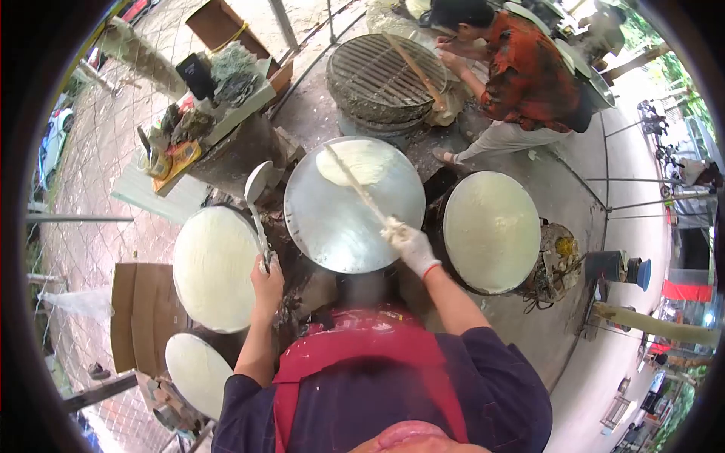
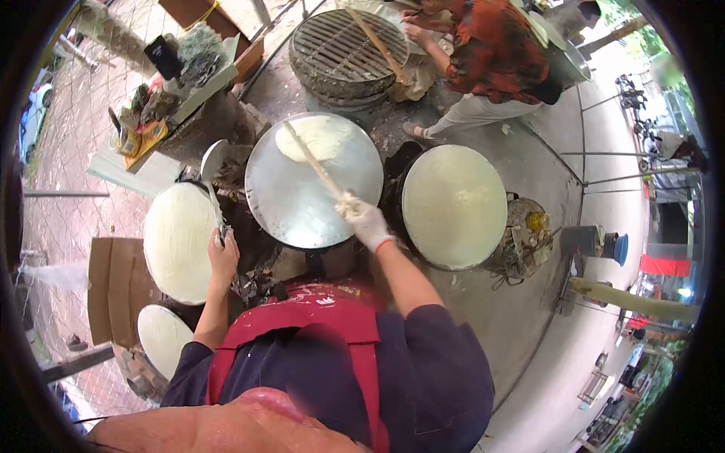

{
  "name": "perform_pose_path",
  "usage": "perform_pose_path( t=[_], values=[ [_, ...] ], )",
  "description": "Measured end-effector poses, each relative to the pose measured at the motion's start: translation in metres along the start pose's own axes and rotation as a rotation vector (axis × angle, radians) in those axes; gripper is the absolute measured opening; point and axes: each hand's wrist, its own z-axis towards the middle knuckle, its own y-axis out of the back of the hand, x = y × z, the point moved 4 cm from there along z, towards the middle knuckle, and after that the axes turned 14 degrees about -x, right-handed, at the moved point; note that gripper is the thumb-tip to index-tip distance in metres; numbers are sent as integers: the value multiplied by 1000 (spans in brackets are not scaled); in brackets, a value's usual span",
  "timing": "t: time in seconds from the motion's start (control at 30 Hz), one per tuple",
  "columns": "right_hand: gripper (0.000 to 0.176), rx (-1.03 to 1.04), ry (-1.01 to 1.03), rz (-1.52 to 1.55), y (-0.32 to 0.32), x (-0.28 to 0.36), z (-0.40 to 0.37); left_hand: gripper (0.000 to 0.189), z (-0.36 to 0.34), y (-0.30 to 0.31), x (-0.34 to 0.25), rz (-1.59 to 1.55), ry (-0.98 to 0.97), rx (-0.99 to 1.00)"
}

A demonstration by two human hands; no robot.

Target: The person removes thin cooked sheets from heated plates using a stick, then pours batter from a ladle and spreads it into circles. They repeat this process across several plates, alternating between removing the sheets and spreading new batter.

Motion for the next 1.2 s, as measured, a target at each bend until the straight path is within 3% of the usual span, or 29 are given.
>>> perform_pose_path(
  t=[0.03, 0.07, 0.13, 0.2, 0.3, 0.4, 0.43, 0.47, 0.53, 0.6, 0.73, 0.8, 0.83, 0.87, 0.93, 1.0, 1.03, 1.17, 1.2],
  values=[
    [32, -32, 195, -340, 17, 19, 4, 11, -11, 4, -8, -2, 58, -2],
    [33, -26, 172, -228, 30, 39, 6, 11, -19, 10, -8, -2, 117, -9],
    [32, -117, 67, -174, 60, 30, 33, 13, -23, 14, 9, 67, -12, -67],
    [27, 35, 120, -332, 53, 6, 48, 14, -28, 19, 16, 91, -45, -95],
    [25, 174, -176, -68, 8, -5, 37, 14, -41, 6, 12, -15, 105, -112],
    [26, 199, 1, -79, 19, 19, 43, 15, -52, -3, 0, -122, 245, -149],
    [27, 94, -26, -50, 30, 30, 52, 15, -54, -4, -1, -99, 230, -161],
    [28, 62, 148, -376, 46, 36, 67, 16, -57, -4, -2, -74, 216, -175],
    [27, 135, -48, -96, 48, 19, 82, 16, -65, -3, 1, -56, 219, -209],
    [26, 259, 7, -214, 22, 9, 75, 16, -70, -9, 8, -85, 242, -250],
    [30, 371, -160, -139, -7, 11, 60, 16, -84, -18, 5, -120, 325, -295],
    [30, 300, 364, -499, 11, 54, 77, 16, -91, -18, 0, -119, 360, -317],
    [27, 280, 55, -331, 23, 63, 90, 15, -92, -16, 7, -104, 326, -332],
    [24, 258, 17, -165, 36, 39, 117, 15, -93, -12, 21, -87, 296, -346],
    [21, 437, 36, -335, 32, 36, 122, 15, -100, -10, 20, -78, 309, -362],
    [21, 540, -233, -174, 13, 29, 102, 14, -106, -14, 14, -117, 381, -387],
    [23, 529, -274, -158, 10, 21, 93, 14, -110, -15, 13, -115, 395, -392],
    [31, 625, -23, -297, 23, 38, 105, 11, -113, -17, 10, -86, 418, -382],
    [29, 529, -77, -251, 28, 43, 123, 11, -115, -15, 11, -70, 424, -371]
  ],
)
